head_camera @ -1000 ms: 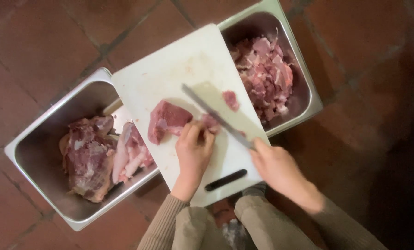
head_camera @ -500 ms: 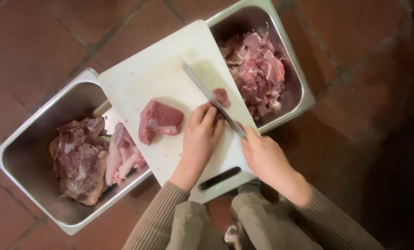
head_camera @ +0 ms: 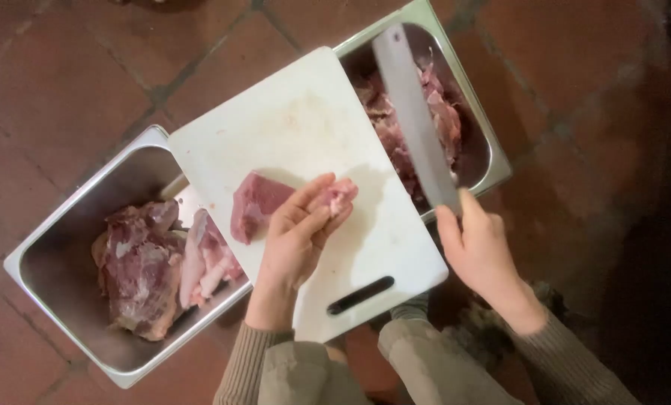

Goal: Slicing raw meat into smaller pieces on a cutting board using a knife

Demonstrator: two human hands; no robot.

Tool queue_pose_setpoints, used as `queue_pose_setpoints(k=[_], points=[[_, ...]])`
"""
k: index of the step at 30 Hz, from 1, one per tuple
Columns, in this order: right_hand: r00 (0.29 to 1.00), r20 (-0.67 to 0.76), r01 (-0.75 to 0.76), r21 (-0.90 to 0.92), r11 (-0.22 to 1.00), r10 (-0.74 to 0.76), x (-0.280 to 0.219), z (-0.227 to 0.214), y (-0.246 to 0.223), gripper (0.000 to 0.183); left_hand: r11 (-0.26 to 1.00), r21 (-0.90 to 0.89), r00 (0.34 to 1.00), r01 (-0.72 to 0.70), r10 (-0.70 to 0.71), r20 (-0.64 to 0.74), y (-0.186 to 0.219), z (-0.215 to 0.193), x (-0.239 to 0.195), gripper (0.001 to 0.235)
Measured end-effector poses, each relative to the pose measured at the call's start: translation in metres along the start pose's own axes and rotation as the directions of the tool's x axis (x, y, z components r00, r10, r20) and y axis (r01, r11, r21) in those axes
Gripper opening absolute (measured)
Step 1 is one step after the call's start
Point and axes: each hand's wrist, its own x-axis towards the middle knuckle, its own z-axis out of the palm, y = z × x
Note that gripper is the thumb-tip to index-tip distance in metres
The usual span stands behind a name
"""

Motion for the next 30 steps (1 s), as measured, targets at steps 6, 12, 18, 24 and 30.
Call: queue_pose_setpoints(k=[6,12,18,24,30], points=[[0.975,0.203,-0.141,0.227,0.964,0.095,-0.02,0.009,0.0,0.017,0.415,0.776,0.831,-0.475,0.501,0.24,-0.014,0.0,0.013,0.031],[0.966,0.232,-0.187,0.319,0.929,0.115,-0.025,0.005,-0.007,0.024,0.314,0.836,0.85,-0.45,0.439,0.293,-0.029,-0.012,0.017,0.009],[0.923,0.373,-0.225,0.316,0.921,0.098,-0.033,-0.004,-0.027,0.028,0.328,0.855,0.833,-0.401,0.52,0.191,-0.058,-0.037,0.025,0.009],[0.911,0.401,-0.213,0.254,0.944,0.097,-0.037,-0.007,-0.022,0.031,0.31,0.856,0.819,-0.413,0.538,0.2,-0.054,-0.013,0.012,0.008],[0.911,0.376,-0.192,0.026,0.981,0.168,-0.045,-0.001,-0.024,0.048,0.288,0.861,0.806,-0.418,0.555,0.206,-0.058,-0.018,0.008,0.007]])
